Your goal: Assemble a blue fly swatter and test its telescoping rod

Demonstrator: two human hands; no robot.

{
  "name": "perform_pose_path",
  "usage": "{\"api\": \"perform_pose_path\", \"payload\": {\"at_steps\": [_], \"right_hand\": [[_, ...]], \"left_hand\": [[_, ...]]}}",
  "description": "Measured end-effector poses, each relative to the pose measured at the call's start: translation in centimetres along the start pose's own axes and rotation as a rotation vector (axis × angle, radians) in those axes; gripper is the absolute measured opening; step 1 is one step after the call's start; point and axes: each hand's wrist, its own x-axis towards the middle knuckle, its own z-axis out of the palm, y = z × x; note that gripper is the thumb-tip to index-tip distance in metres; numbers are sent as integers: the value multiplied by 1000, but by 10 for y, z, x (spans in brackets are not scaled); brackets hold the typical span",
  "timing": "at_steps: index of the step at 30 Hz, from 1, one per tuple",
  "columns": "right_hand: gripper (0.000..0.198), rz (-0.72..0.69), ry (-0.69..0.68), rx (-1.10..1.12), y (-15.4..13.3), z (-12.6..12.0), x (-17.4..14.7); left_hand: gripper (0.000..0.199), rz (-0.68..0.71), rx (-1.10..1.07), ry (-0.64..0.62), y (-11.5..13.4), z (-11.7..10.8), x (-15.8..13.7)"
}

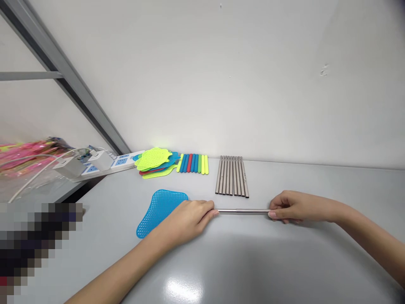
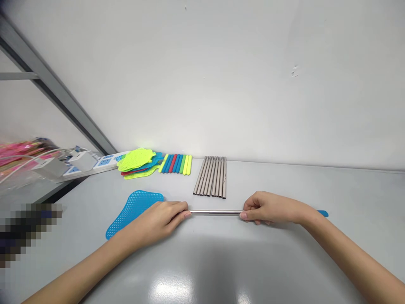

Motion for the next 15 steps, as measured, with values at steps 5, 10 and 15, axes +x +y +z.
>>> {"api": "perform_pose_path", "payload": {"at_steps": [5, 10, 15], "right_hand": [[32, 13, -14, 0, 4, -3, 0], [29, -4, 0, -4, 6, -2, 2], [29, -56, 45, -42, 1, 0, 2]], "left_hand": [[33, -2, 3, 2, 0, 0, 0], [34, -10, 0, 10, 0, 1, 1], [34, -25, -1, 10, -3, 2, 1]]}}
